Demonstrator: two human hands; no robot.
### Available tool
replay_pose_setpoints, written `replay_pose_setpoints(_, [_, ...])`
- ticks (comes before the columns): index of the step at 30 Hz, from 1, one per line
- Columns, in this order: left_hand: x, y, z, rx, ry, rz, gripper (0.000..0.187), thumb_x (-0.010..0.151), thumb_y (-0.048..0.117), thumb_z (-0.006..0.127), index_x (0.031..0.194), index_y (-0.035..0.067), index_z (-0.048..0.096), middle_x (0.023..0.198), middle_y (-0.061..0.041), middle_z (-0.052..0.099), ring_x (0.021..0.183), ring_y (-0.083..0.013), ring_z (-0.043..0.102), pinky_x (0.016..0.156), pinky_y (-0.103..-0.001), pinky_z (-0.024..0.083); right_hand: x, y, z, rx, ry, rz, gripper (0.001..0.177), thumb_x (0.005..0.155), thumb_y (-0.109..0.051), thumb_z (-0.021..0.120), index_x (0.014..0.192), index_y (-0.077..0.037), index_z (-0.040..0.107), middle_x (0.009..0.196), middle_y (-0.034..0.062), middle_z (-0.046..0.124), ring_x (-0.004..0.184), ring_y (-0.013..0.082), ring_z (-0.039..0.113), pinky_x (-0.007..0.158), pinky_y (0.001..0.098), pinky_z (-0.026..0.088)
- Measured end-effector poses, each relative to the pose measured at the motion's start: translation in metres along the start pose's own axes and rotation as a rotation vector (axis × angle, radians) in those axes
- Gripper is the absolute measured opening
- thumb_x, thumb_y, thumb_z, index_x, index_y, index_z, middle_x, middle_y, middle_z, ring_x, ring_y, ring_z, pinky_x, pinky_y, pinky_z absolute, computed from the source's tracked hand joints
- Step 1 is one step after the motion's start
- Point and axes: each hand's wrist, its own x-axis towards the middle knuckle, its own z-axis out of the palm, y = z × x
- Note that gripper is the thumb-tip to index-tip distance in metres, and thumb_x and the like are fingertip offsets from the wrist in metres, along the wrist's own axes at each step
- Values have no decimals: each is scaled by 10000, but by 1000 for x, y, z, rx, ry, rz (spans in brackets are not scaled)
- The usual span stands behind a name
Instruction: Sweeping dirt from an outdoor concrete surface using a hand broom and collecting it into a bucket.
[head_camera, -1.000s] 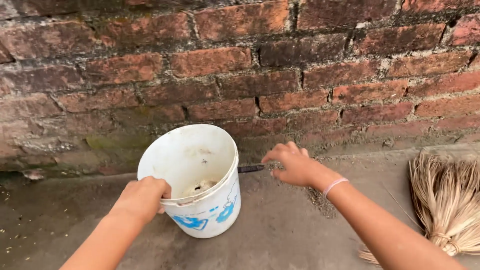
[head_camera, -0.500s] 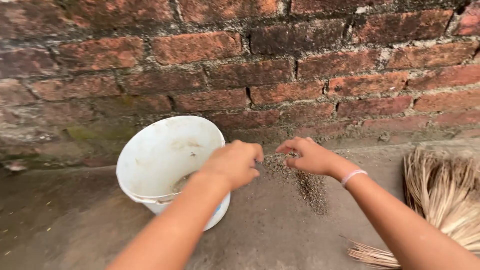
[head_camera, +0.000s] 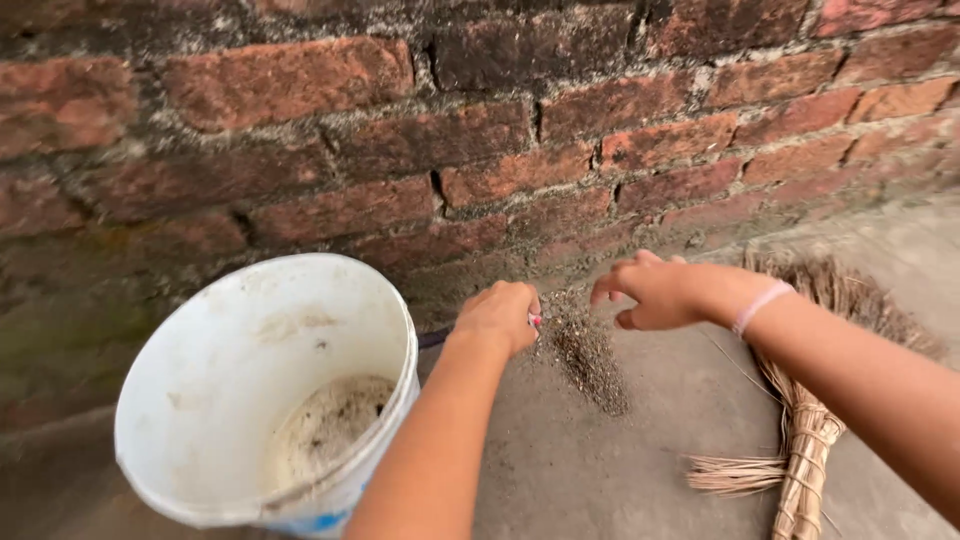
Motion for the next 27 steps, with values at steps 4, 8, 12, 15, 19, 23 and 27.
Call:
replay_pose_setpoints(4, [26, -1, 25, -152, -3, -32, 318, 828, 156, 784, 1135, 209, 717, 1201, -85, 711, 1171, -298, 667, 1015, -415, 521, 2, -19, -28, -143, -39, 52, 497, 903, -305, 689, 1384, -328, 564, 1356, -34, 596, 1398, 227, 415, 1176, 538, 366])
replay_pose_setpoints(8, [34, -7, 47, -261, -4, -17, 319, 824, 160, 789, 1129, 214, 714, 1217, -74, 710, 1186, -297, 659, 1009, -424, 521, 5, -26, -31, -215, -82, 86, 485, 911, -308, 668, 1384, -328, 563, 1373, -49, 594, 1410, 203, 423, 1162, 508, 404])
replay_pose_setpoints(12, [27, -15, 46, -324, -114, -71, 376, 818, 118, 757, 1157, 269, 697, 1241, 19, 713, 1197, -227, 656, 1023, -417, 493, 18, -26, -5, -190, -146, 34, 469, 950, -303, 634, 1411, -327, 548, 1474, -35, 518, 1449, 229, 367, 1226, 533, 288])
replay_pose_setpoints(15, [15, -27, 44, -287, -123, -55, 317, 870, 183, 748, 1178, 211, 679, 1204, -48, 714, 1152, -267, 681, 987, -406, 538, 33, -22, 26, -218, -128, -29, 508, 916, -268, 655, 1410, -285, 543, 1491, 3, 494, 1470, 249, 339, 1196, 507, 359])
replay_pose_setpoints(19, [14, -33, 52, -316, -76, -89, 289, 851, 174, 739, 1135, 230, 724, 1201, 4, 733, 1157, -235, 678, 1003, -393, 521, 65, 1, 56, -110, -138, -38, 472, 938, -292, 623, 1405, -301, 552, 1524, -5, 454, 1492, 220, 305, 1249, 478, 265])
replay_pose_setpoints(23, [23, -39, 76, -355, -59, -79, 247, 855, 168, 732, 1102, 182, 727, 1154, -22, 745, 1116, -224, 697, 982, -380, 536, 118, 40, 117, 138, 34, -115, 471, 947, -294, 617, 1407, -202, 579, 1509, 64, 503, 1439, 267, 426, 1230, 424, 351])
replay_pose_setpoints(27, [29, -35, 89, -450, -39, -93, 239, 868, 131, 700, 1106, 144, 723, 1105, -54, 767, 1044, -224, 743, 929, -373, 573, 155, 51, 173, 226, 201, -230, 520, 933, -281, 652, 1415, -121, 541, 1521, 147, 431, 1463, 343, 324, 1220, 464, 273])
